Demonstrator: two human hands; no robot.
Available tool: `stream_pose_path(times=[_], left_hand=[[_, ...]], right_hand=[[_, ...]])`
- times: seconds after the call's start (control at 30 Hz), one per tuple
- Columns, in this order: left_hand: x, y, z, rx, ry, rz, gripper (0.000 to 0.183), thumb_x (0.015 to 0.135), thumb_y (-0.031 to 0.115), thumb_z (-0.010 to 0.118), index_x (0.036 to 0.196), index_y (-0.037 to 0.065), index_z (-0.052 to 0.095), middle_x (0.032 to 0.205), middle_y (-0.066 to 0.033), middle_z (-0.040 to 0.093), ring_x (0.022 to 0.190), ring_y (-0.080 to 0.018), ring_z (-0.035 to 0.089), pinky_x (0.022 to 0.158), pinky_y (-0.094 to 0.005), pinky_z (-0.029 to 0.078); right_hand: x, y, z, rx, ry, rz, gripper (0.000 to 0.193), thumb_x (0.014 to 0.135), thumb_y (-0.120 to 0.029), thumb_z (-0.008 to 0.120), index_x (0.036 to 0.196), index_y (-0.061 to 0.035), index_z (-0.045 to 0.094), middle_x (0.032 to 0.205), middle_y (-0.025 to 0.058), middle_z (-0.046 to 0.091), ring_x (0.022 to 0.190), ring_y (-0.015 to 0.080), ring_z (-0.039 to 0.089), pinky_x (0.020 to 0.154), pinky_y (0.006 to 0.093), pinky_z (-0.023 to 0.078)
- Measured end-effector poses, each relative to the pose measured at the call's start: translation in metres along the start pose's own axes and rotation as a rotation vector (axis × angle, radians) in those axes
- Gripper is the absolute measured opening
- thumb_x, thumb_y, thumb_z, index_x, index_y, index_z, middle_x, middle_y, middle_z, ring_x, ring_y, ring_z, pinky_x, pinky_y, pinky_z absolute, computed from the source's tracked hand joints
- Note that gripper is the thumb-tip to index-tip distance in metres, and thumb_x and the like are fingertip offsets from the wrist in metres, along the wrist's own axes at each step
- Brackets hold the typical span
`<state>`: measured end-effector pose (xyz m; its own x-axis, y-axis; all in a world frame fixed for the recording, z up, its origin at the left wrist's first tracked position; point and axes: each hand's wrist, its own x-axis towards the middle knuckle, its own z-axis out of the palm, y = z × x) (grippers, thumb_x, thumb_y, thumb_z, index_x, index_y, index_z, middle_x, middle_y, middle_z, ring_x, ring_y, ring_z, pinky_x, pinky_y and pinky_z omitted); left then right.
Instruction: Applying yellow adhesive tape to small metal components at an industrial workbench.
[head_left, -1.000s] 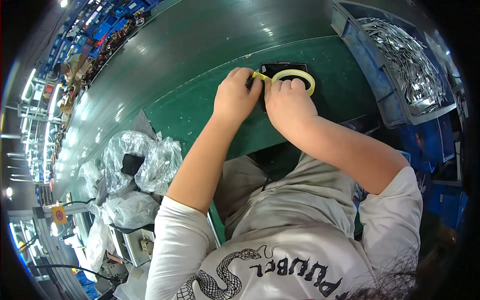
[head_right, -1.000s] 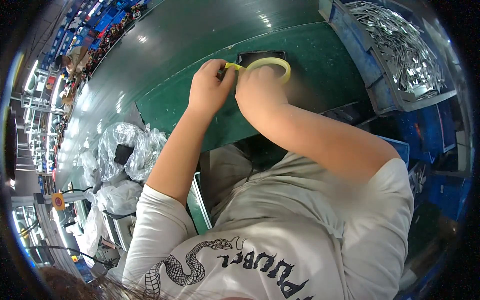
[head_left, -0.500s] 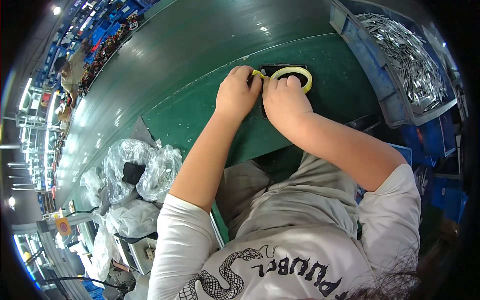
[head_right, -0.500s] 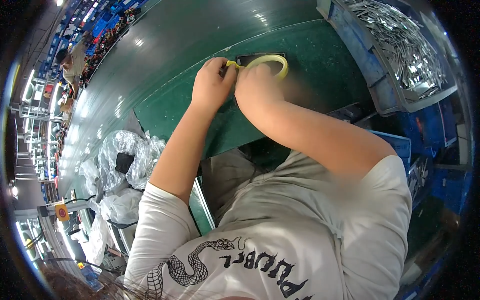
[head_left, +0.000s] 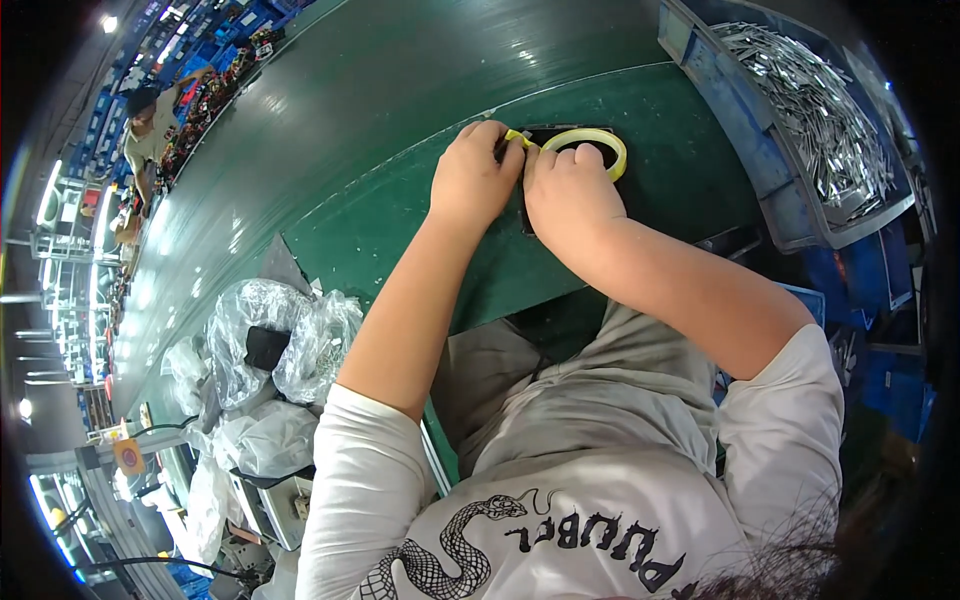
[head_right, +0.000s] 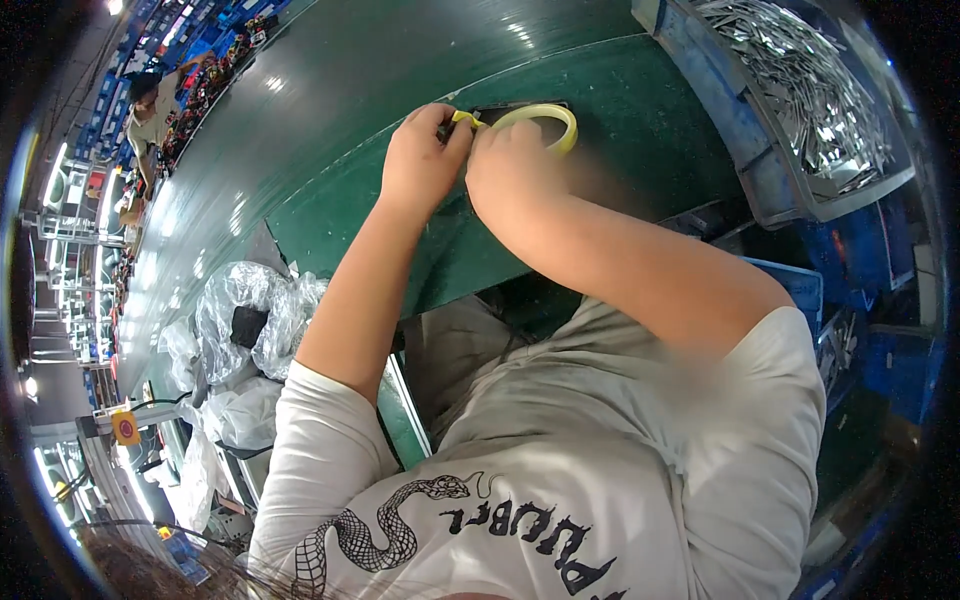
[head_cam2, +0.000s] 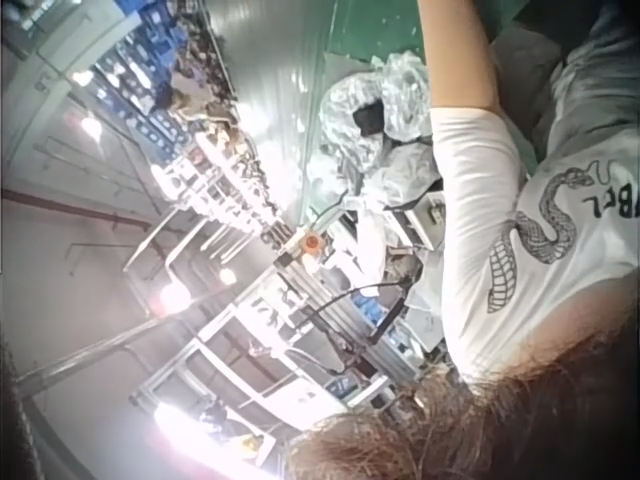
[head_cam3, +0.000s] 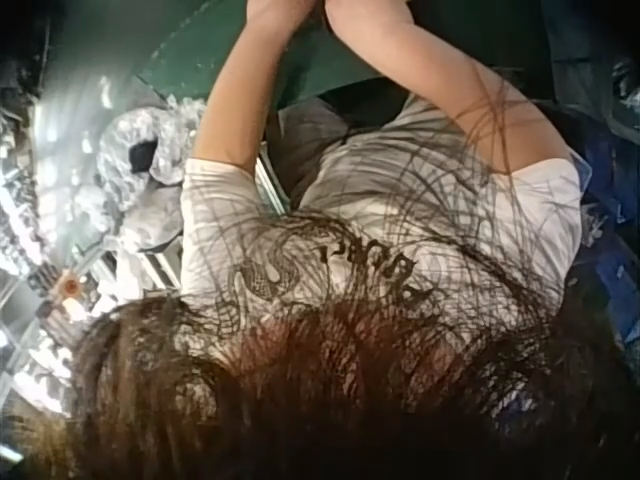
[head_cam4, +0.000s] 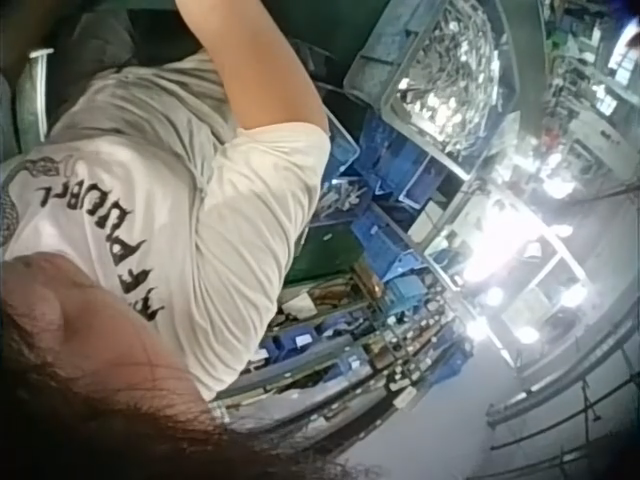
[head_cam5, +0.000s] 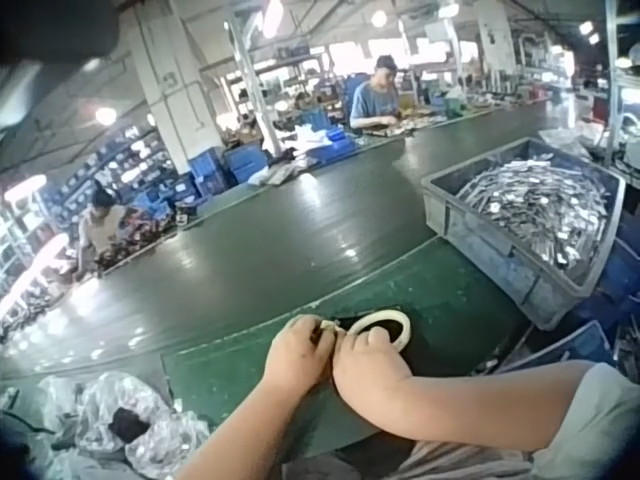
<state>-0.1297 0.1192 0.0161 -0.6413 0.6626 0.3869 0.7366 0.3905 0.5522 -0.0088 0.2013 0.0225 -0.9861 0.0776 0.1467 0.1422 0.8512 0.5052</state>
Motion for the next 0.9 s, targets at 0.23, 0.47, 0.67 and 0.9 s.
stream_pose_path(times=[0.23, 0.47, 0.67, 0.9], left_hand=[[-0.001, 0.001, -0.001, 0.002, -0.035, -0.024, 0.023, 0.089, 0.024, 0.063, 0.095, 0.001, 0.066, 0.099, -0.0173, 0.066, 0.084, -0.0373, 0.065, 0.074, -0.0432, 0.053], [0.004, 0.001, 0.001, 0.011, -0.012, -0.025, 0.024, 0.088, 0.024, 0.063, 0.095, 0.001, 0.067, 0.098, -0.018, 0.067, 0.088, -0.0367, 0.065, 0.077, -0.0427, 0.053], [0.007, -0.001, 0.004, -0.028, -0.007, -0.073, 0.026, 0.087, 0.024, 0.063, 0.094, 0.0, 0.066, 0.095, -0.0201, 0.067, 0.089, -0.037, 0.064, 0.079, -0.0426, 0.052], [0.013, -0.003, 0.011, -0.066, 0.014, -0.114, 0.029, 0.086, 0.024, 0.064, 0.097, -0.002, 0.066, 0.098, -0.0221, 0.066, 0.091, -0.0378, 0.064, 0.081, -0.0424, 0.051]], right_hand=[[0.002, -0.002, 0.002, 0.017, -0.027, -0.021, 0.029, 0.087, -0.019, 0.055, 0.111, -0.0063, 0.063, 0.087, 0.0013, 0.062, 0.077, 0.0158, 0.06, 0.068, 0.0333, 0.037], [0.004, -0.002, 0.003, 0.026, 0.002, -0.009, 0.026, 0.085, -0.02, 0.056, 0.107, -0.0071, 0.063, 0.086, 0.0017, 0.062, 0.076, 0.0162, 0.061, 0.068, 0.0335, 0.036], [0.008, -0.003, 0.001, 0.08, -0.034, -0.013, 0.023, 0.083, -0.02, 0.059, 0.101, -0.0076, 0.063, 0.085, 0.0024, 0.062, 0.074, 0.0162, 0.061, 0.066, 0.0336, 0.036], [0.015, -0.003, 0.002, 0.165, -0.073, 0.012, 0.022, 0.083, -0.02, 0.06, 0.1, -0.0073, 0.065, 0.088, 0.0034, 0.063, 0.078, 0.0172, 0.063, 0.067, 0.0348, 0.038]])
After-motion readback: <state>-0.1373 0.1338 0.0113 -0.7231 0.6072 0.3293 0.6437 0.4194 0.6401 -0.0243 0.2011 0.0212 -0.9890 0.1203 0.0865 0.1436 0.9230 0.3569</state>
